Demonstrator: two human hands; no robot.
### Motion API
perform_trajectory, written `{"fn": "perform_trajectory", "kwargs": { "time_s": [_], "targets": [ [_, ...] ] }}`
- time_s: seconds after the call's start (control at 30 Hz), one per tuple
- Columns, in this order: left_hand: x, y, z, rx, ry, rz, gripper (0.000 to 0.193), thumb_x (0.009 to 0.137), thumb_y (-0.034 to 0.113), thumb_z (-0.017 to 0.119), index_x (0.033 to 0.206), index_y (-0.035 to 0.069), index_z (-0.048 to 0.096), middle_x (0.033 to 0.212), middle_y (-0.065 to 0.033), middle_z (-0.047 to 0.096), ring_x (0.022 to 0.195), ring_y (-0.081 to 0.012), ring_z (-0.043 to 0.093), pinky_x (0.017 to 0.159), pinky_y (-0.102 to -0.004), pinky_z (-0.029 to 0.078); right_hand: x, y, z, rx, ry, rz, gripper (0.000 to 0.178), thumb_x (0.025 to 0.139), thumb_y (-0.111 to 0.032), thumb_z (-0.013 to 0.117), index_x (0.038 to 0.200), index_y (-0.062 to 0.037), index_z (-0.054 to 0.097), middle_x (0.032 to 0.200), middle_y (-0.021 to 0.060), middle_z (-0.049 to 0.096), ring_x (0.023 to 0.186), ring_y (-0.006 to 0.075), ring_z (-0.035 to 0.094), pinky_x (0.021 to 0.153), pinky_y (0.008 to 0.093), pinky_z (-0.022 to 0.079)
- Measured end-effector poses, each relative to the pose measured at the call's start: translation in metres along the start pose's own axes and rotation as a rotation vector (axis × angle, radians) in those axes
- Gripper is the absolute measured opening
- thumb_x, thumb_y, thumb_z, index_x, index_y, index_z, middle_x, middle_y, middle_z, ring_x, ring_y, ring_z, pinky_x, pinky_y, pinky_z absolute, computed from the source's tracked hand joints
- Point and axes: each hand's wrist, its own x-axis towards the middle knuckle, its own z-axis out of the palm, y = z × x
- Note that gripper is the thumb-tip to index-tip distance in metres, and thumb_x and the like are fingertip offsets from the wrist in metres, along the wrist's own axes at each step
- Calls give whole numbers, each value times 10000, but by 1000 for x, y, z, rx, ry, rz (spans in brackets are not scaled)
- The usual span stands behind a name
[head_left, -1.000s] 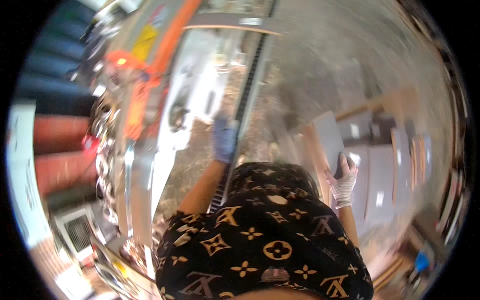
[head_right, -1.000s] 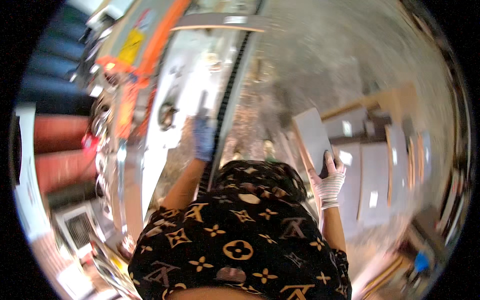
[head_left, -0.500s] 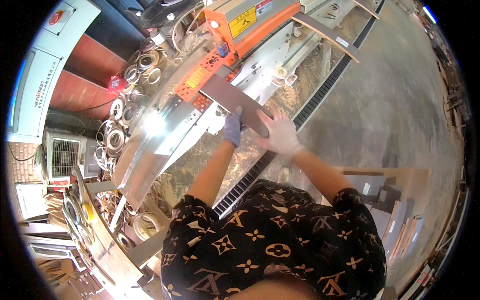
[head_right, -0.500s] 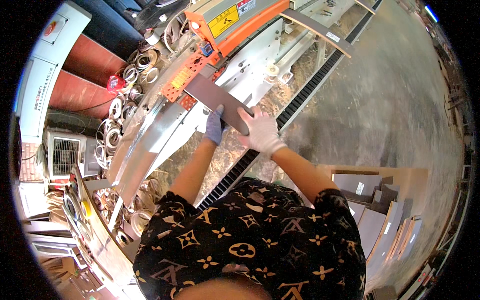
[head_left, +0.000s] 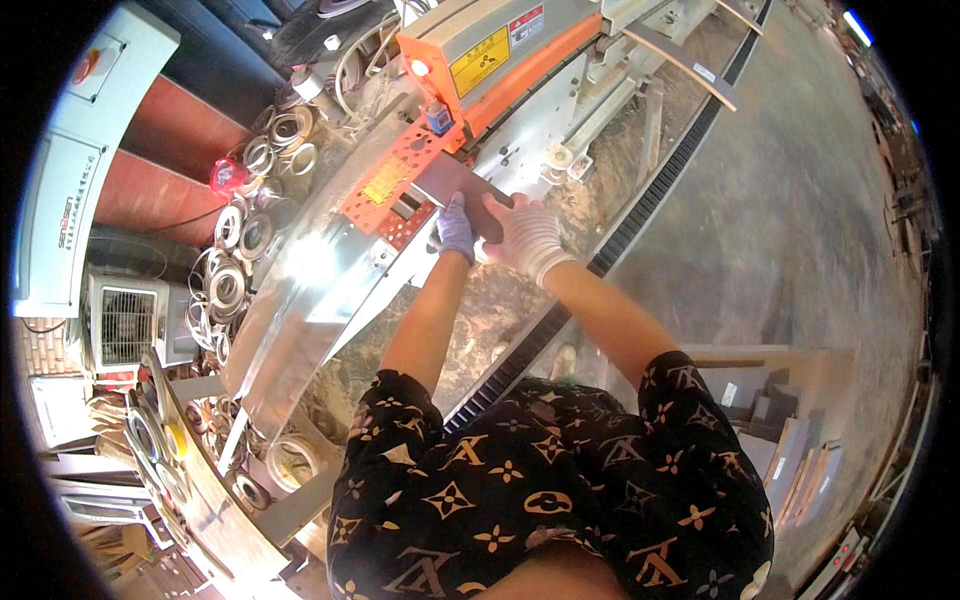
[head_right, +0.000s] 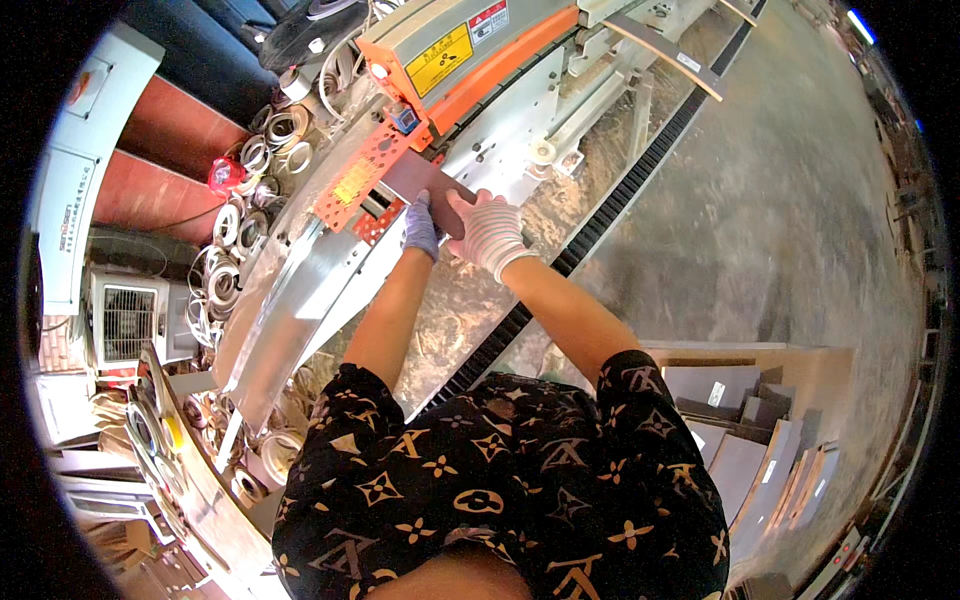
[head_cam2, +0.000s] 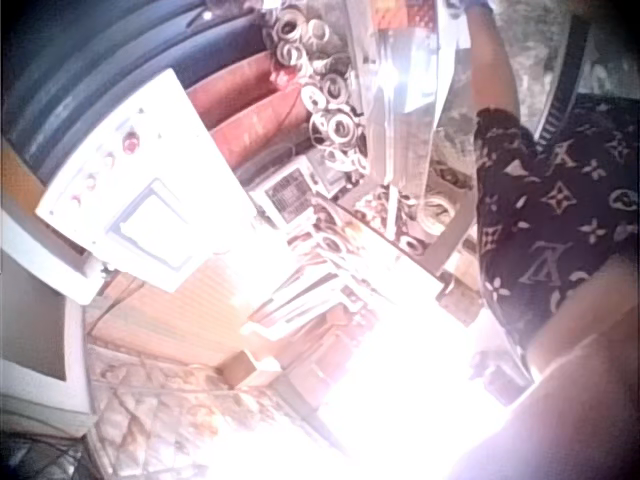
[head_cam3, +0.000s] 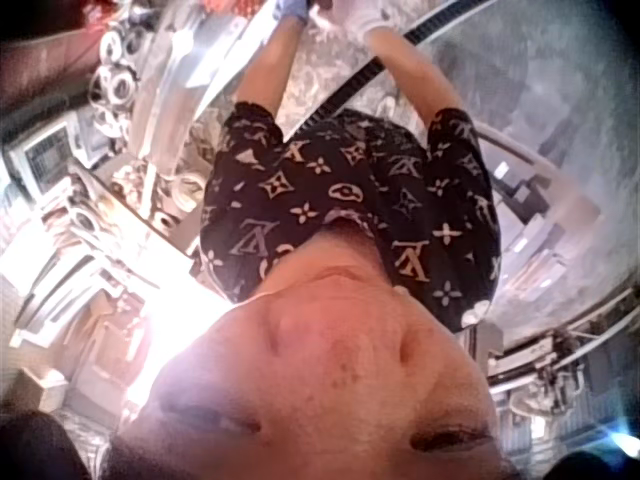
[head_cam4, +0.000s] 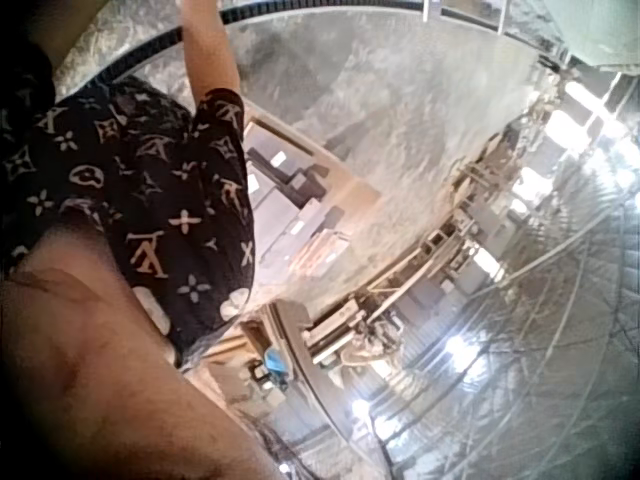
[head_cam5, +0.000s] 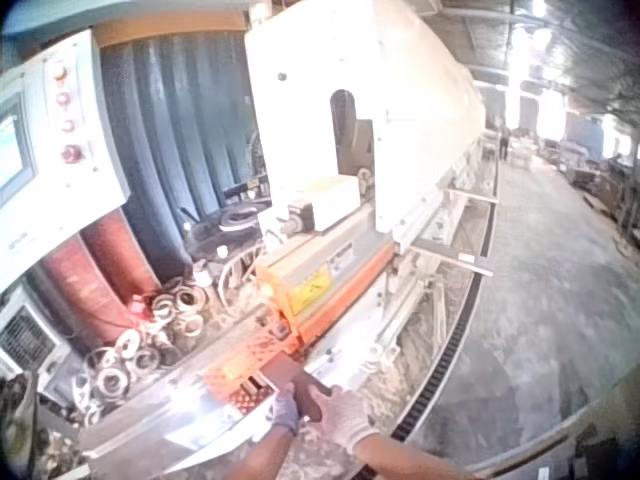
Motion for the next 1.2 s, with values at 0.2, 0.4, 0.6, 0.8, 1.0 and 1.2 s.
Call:
{"fn": "perform_trajectory", "kwargs": {
  "time_s": [0.2, 0.4, 0.6, 0.8, 1.0, 1.2],
  "targets": [
    [-7, 4, 4, -15, 35, 24, 341, 874, 345, 518, 1101, 92, 537, 1003, -61, 617, 834, -202, 596, 687, -349, 499, 6, 4, 2, -14, -36, -14, 789, 714, -455, 671, 1377, -248, 297, 1151, 148, 476, 1029, 324, 522, 834, 420, 469],
    [6, -1, 13, -95, 18, -27, 328, 886, 314, 498, 1120, 86, 532, 1026, -71, 616, 879, -229, 603, 777, -378, 508, 12, 13, 2, 15, -24, -8, 784, 714, -464, 662, 1377, -253, 302, 1146, 154, 489, 1037, 317, 528, 840, 419, 467],
    [71, -22, 58, -53, -140, 48, 338, 860, 294, 528, 1112, 68, 533, 1053, -73, 604, 911, -263, 583, 803, -357, 494, 35, 51, -3, 10, 93, -6, 628, 685, -393, 664, 1238, -191, 446, 1021, 172, 571, 931, 312, 588, 781, 432, 477],
    [78, -8, 103, 42, -432, -169, 490, 834, 453, 533, 1207, 146, 447, 990, -65, 515, 856, -199, 512, 800, -349, 487, -21, 96, -6, 161, 639, -22, 533, 601, -454, 676, 1022, -148, 560, 1036, 175, 557, 987, 319, 537, 810, 454, 420],
    [-91, -18, 37, 538, -476, 171, 550, 943, 416, 336, 1393, 125, 211, 1424, -148, 262, 1288, -298, 297, 1017, -410, 331, -302, 162, 53, 39, 641, 490, 483, 675, -321, 663, 1117, -151, 564, 1078, 140, 554, 1015, 263, 529, 872, 459, 402],
    [-72, -70, -13, 491, -500, 276, 352, 909, 140, 473, 1256, 101, 427, 1228, -56, 482, 1133, -173, 446, 912, -322, 384, -633, 237, 208, -375, 460, 1721, 687, 578, -397, 754, 1155, -146, 478, 1096, 140, 529, 993, 318, 507, 823, 435, 441]
  ]
}}
